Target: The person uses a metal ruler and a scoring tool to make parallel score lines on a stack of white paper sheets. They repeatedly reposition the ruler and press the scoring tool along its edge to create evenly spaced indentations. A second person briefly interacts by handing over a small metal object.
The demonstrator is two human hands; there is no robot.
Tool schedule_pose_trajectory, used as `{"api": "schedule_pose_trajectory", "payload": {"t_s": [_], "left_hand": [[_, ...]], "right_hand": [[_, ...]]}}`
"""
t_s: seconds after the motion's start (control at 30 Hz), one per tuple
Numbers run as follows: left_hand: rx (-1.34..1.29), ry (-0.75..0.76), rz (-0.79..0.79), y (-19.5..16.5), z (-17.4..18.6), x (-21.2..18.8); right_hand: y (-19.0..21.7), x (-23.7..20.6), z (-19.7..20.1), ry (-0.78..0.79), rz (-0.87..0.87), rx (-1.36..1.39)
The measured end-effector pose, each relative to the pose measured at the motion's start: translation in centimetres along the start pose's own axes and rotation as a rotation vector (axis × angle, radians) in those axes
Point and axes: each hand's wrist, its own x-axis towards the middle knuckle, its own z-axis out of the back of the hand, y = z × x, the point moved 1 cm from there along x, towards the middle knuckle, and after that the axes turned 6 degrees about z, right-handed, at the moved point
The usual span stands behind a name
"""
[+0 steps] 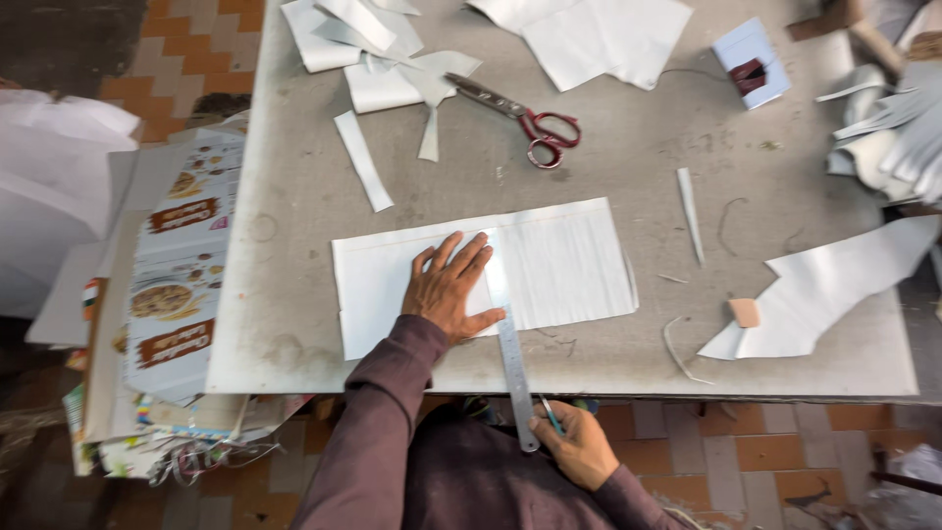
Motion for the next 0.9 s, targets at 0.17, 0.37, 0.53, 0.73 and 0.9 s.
{"api": "schedule_pose_trajectory", "payload": {"t_s": [0.17, 0.37, 0.53, 0.73, 0.9], "left_hand": [[-0.003, 0.027, 0.004, -0.2, -0.3, 0.1], [0.012, 0.028, 0.011, 0.1, -0.8, 0.1], [0.01, 0.017, 0.004, 0.3, -1.1, 0.2], [0.016, 0.033, 0.013, 0.4, -1.3, 0.2], [0.009, 0.003, -0.002, 0.4, -1.3, 0.2]], "right_hand": [[0.8, -0.6, 0.6, 0.039, -0.003, -0.087], [1.2, -0.6, 0.4, 0.044, -0.029, -0.045], [0.7, -0.5, 0.3, 0.052, -0.048, 0.021], [0.9, -0.5, 0.3, 0.049, -0.037, -0.006], [2.2, -1.0, 1.1, 0.029, -0.069, -0.248]]}}
